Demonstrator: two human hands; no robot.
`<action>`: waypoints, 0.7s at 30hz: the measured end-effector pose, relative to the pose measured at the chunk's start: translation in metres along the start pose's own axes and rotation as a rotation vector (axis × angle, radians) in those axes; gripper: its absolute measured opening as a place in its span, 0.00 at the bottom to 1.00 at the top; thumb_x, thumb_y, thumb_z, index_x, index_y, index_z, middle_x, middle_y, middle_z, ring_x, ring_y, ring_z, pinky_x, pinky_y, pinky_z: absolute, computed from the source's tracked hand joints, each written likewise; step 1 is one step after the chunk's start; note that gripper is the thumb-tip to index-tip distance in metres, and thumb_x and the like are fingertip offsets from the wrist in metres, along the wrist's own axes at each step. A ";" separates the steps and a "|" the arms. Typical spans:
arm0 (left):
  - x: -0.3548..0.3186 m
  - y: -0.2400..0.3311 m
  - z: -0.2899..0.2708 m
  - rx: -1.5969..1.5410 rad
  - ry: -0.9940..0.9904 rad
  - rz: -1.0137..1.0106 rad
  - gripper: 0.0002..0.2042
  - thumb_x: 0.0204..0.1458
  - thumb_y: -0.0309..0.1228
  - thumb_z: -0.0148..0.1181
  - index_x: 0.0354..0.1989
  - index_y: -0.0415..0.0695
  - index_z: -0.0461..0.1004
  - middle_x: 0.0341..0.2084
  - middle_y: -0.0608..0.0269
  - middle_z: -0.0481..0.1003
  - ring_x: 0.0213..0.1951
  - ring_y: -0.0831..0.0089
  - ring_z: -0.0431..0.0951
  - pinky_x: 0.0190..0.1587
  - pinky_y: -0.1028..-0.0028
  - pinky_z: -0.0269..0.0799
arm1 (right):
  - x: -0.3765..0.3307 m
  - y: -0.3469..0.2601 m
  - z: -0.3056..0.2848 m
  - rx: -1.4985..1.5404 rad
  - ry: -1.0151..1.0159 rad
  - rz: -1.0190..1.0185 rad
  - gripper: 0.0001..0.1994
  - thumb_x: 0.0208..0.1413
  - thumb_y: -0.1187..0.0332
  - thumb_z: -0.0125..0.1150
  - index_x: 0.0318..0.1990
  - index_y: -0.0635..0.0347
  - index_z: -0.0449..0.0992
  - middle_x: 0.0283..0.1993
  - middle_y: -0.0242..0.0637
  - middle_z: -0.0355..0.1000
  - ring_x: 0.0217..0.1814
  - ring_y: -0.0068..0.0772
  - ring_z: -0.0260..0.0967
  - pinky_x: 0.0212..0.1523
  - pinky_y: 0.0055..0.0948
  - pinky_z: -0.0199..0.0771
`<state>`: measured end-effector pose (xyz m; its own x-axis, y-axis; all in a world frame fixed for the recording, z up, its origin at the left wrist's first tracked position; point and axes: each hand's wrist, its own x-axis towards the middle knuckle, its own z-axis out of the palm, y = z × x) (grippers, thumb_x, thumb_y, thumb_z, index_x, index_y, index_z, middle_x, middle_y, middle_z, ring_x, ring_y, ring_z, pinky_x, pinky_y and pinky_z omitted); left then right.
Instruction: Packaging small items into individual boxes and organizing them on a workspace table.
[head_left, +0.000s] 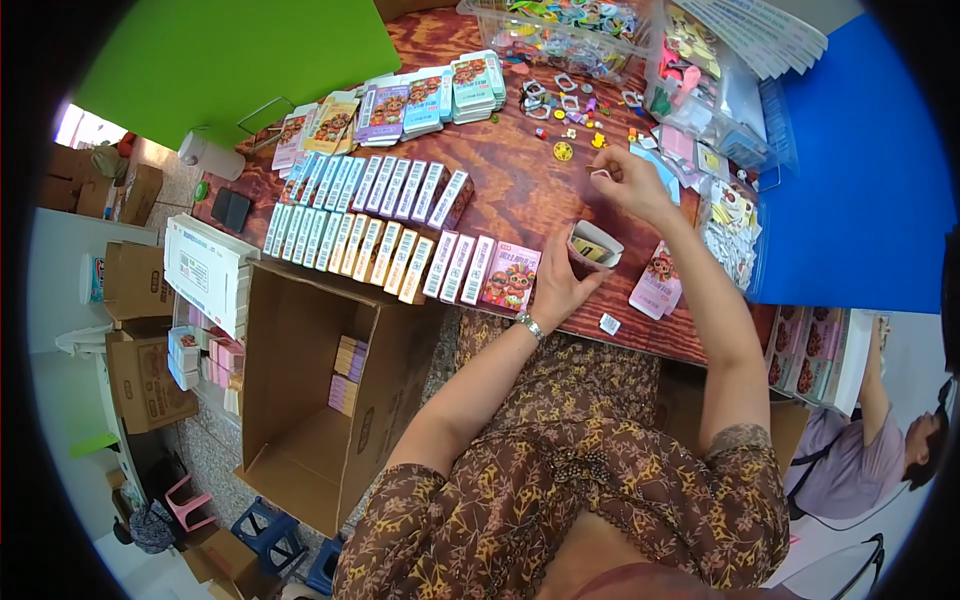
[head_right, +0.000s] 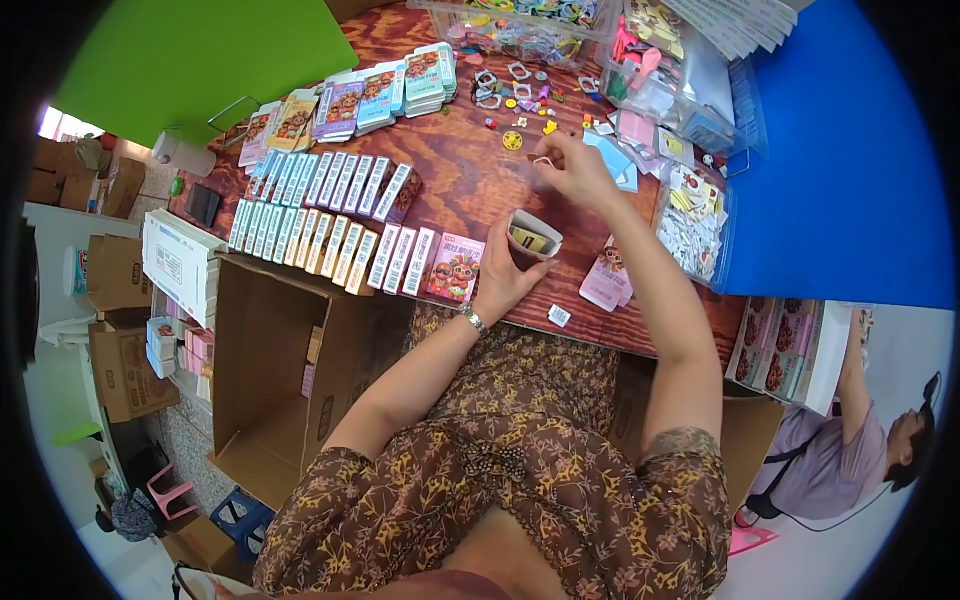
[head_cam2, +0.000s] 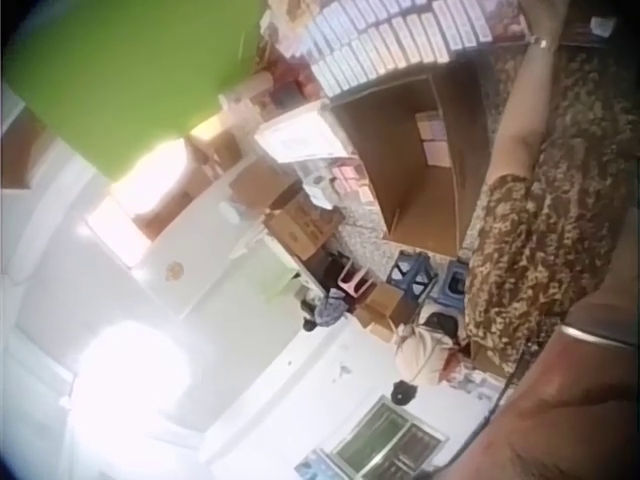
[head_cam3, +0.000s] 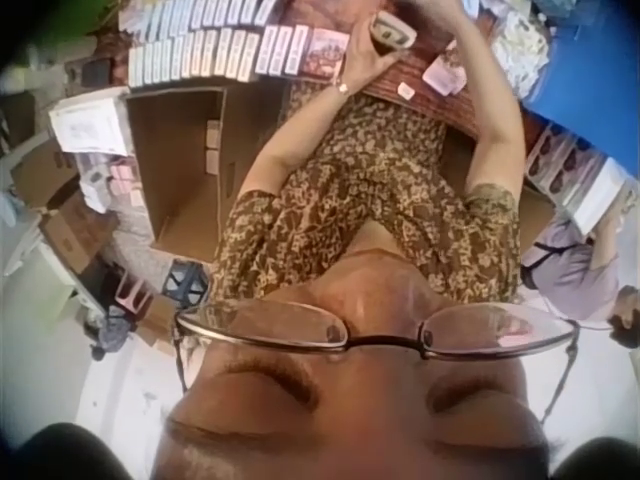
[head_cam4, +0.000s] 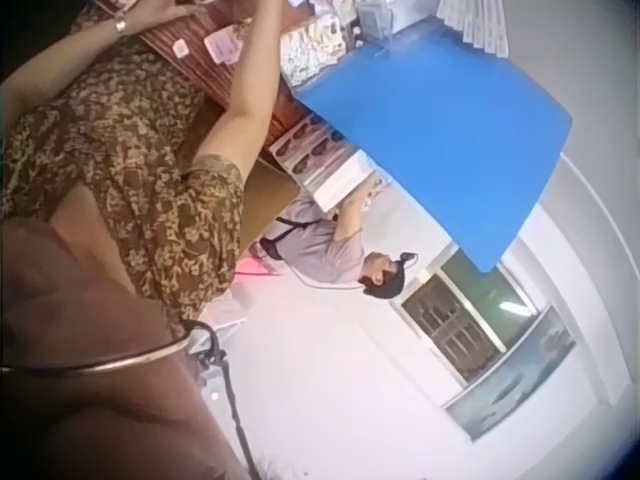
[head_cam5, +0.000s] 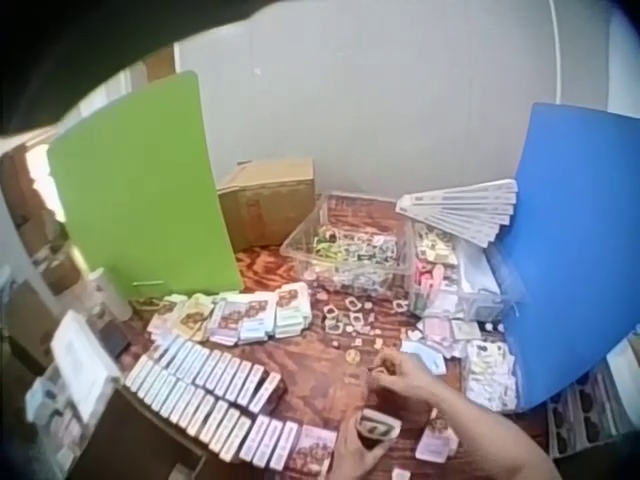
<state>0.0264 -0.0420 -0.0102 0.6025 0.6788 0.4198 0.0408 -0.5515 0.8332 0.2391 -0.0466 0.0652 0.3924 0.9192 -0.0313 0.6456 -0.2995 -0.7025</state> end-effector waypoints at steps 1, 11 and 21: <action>0.001 0.000 0.001 0.011 0.007 0.010 0.44 0.38 0.30 0.79 0.64 0.35 0.59 0.55 0.43 0.68 0.56 0.48 0.72 0.57 0.59 0.71 | -0.017 -0.013 -0.010 0.231 -0.055 -0.047 0.11 0.57 0.72 0.64 0.46 0.61 0.74 0.36 0.32 0.76 0.36 0.21 0.73 0.39 0.24 0.74; 0.002 0.002 0.003 -0.027 -0.015 0.038 0.44 0.37 0.28 0.77 0.64 0.36 0.59 0.53 0.43 0.68 0.54 0.44 0.71 0.57 0.55 0.69 | -0.112 -0.072 0.004 -0.606 -0.018 -0.377 0.19 0.49 0.74 0.64 0.50 0.55 0.72 0.43 0.42 0.75 0.44 0.48 0.77 0.43 0.40 0.80; -0.002 0.002 0.000 -0.028 -0.038 0.007 0.42 0.40 0.27 0.76 0.65 0.35 0.58 0.54 0.45 0.68 0.56 0.49 0.71 0.58 0.59 0.68 | -0.126 -0.064 -0.013 -0.323 0.203 -0.579 0.15 0.56 0.70 0.61 0.52 0.52 0.75 0.51 0.38 0.75 0.49 0.43 0.77 0.41 0.38 0.82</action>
<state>0.0253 -0.0443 -0.0093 0.6323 0.6561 0.4120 0.0148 -0.5419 0.8403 0.1568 -0.1463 0.1228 0.0200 0.8974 0.4408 0.9385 0.1352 -0.3178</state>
